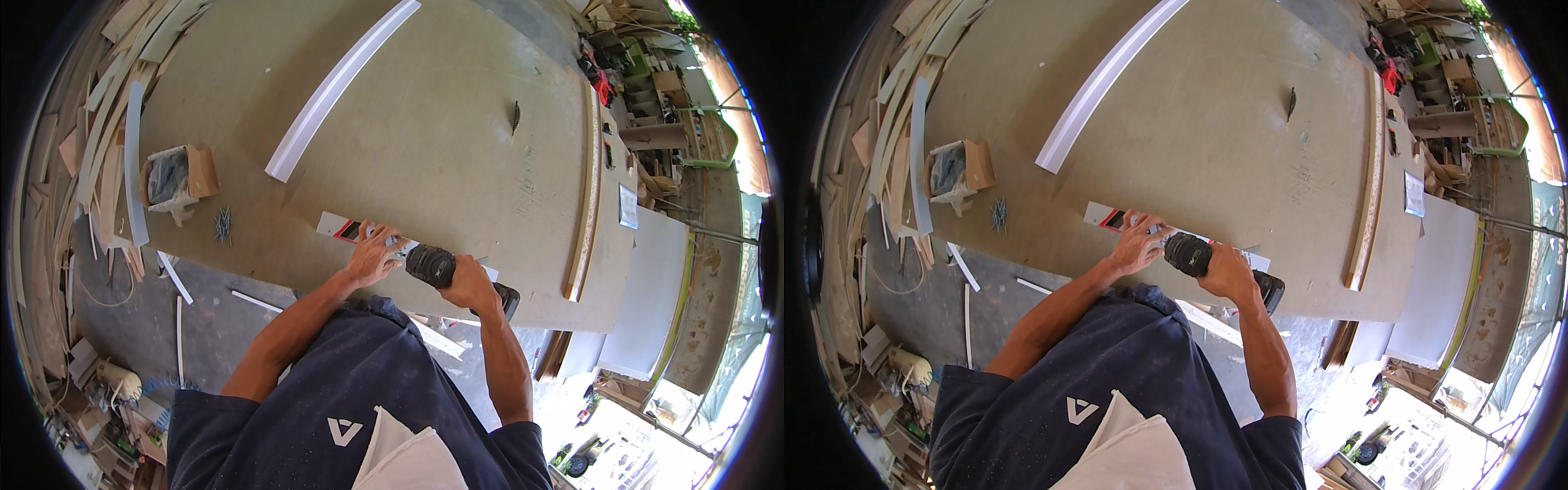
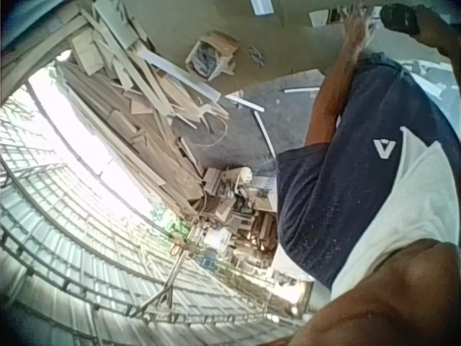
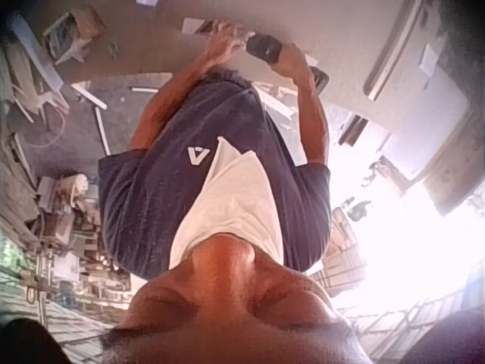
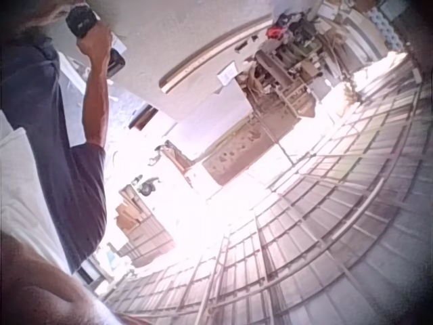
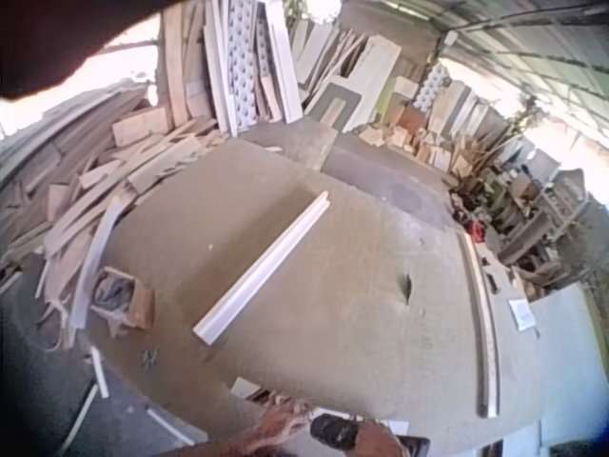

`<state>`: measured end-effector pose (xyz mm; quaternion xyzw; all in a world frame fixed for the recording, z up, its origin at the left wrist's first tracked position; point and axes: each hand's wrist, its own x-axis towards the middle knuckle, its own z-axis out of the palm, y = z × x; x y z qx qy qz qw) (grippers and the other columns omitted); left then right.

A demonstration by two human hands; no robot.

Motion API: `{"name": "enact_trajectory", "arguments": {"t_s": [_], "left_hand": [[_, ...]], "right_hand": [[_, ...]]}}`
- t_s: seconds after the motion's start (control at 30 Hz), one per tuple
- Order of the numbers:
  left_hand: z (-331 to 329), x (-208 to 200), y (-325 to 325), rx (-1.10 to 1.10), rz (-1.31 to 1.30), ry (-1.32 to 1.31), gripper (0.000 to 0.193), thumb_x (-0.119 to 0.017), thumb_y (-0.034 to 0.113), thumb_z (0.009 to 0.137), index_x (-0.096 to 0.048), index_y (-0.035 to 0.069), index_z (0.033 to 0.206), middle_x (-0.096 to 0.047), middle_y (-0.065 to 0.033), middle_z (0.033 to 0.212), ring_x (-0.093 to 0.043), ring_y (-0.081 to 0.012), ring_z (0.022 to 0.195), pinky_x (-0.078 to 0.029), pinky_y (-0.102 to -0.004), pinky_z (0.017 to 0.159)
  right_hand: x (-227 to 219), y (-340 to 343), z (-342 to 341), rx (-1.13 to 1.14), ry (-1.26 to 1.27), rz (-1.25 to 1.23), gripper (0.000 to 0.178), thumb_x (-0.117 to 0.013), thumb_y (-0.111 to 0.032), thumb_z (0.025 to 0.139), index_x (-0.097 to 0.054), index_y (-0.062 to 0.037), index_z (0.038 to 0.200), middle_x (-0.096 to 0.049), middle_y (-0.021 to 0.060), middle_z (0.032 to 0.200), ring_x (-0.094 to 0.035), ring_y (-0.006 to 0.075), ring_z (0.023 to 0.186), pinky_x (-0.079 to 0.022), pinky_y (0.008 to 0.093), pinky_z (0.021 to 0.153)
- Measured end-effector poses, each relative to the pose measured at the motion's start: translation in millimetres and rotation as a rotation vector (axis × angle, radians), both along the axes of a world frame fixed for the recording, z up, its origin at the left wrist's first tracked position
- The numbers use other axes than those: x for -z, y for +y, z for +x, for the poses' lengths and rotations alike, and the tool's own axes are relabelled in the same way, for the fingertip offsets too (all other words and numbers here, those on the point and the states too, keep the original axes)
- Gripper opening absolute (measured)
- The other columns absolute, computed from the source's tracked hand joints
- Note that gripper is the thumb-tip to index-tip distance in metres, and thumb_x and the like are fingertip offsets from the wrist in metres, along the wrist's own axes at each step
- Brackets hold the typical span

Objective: The person uses a cordless drill to drive screws into white wooden planks on a workbench. They pick up screws from a pile and secure them into the wood, occasionally repositioning the planks to access different areas.

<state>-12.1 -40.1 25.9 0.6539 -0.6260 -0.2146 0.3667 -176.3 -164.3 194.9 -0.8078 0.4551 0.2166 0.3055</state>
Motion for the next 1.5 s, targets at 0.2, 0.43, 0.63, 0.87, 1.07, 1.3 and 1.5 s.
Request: {"name": "enact_trajectory", "arguments": {"t_s": [0.2, 0.43, 0.63, 0.87, 1.07, 1.3, 1.5], "left_hand": [[-3.1, 16.2, -0.8, -0.02, 0.026, -0.045, 0.06, -0.081, 0.008, 0.075, -0.062, 0.005, 0.132, -0.058, -0.0082, 0.131, -0.05, -0.0262, 0.127, -0.024, -0.0529, 0.114], [-2.0, 19.6, -2.2, -0.003, 0.031, -0.003, 0.058, -0.08, 0.007, 0.076, -0.063, 0.005, 0.131, -0.06, -0.009, 0.133, -0.05, -0.0262, 0.128, -0.025, -0.053, 0.114], [-2.1, 19.4, -1.3, 0.006, 0.063, -0.021, 0.058, -0.079, 0.007, 0.077, -0.063, 0.005, 0.132, -0.06, -0.0087, 0.135, -0.049, -0.0262, 0.131, -0.022, -0.0542, 0.116], [-2.5, 23.3, -1.5, 0.006, 0.035, -0.036, 0.059, -0.08, 0.008, 0.076, -0.063, 0.006, 0.132, -0.061, -0.0077, 0.133, -0.05, -0.0259, 0.129, -0.022, -0.0552, 0.114], [-3.5, 26.1, -1.9, 0.0, 0.006, -0.023, 0.058, -0.08, 0.006, 0.075, -0.062, 0.006, 0.13, -0.06, -0.0073, 0.132, -0.049, -0.026, 0.129, -0.022, -0.0555, 0.114], [-2.7, 21.2, -1.5, -0.007, -0.019, -0.011, 0.061, -0.083, 0.006, 0.072, -0.062, 0.007, 0.131, -0.062, -0.0083, 0.131, -0.051, -0.0266, 0.128, -0.024, -0.0556, 0.112], [-4.5, 26.7, -2.6, -0.017, -0.026, 0.004, 0.059, -0.081, 0.005, 0.072, -0.063, 0.007, 0.129, -0.062, -0.0078, 0.13, -0.051, -0.0266, 0.127, -0.023, -0.0561, 0.113]], "right_hand": [[-3.0, 1.0, 4.8, -0.024, -0.014, -0.018, 0.03, -0.075, -0.011, 0.067, -0.071, 0.0015, 0.094, -0.071, 0.027, 0.085, -0.07, 0.0445, 0.085, -0.056, 0.0475, 0.077], [11.1, 1.2, -3.0, -0.017, -0.035, -0.02, 0.032, -0.074, -0.009, 0.067, -0.071, -0.0017, 0.098, -0.071, 0.0249, 0.086, -0.07, 0.0442, 0.086, -0.056, 0.0468, 0.078], [14.6, 1.9, 0.1, -0.013, -0.027, -0.01, 0.034, -0.075, -0.009, 0.067, -0.071, -0.0022, 0.099, -0.072, 0.0242, 0.086, -0.07, 0.0435, 0.086, -0.056, 0.0464, 0.079], [17.3, 0.7, 4.2, -0.013, -0.021, -0.002, 0.031, -0.075, -0.008, 0.066, -0.071, -0.0002, 0.096, -0.072, 0.024, 0.085, -0.07, 0.043, 0.084, -0.056, 0.0458, 0.078], [20.1, 1.9, 5.9, 0.003, -0.043, 0.012, 0.024, -0.075, -0.011, 0.066, -0.073, -0.0041, 0.089, -0.072, 0.0236, 0.085, -0.071, 0.0425, 0.086, -0.057, 0.048, 0.08], [33.5, 0.4, -2.0, -0.029, -0.064, -0.011, 0.024, -0.075, -0.01, 0.066, -0.073, -0.0035, 0.088, -0.073, 0.023, 0.085, -0.071, 0.0425, 0.086, -0.056, 0.0489, 0.08], [22.8, 4.5, 10.1, -0.069, -0.021, -0.059, 0.024, -0.074, -0.01, 0.067, -0.072, -0.0033, 0.09, -0.072, 0.023, 0.085, -0.07, 0.0433, 0.086, -0.056, 0.0483, 0.079]]}}
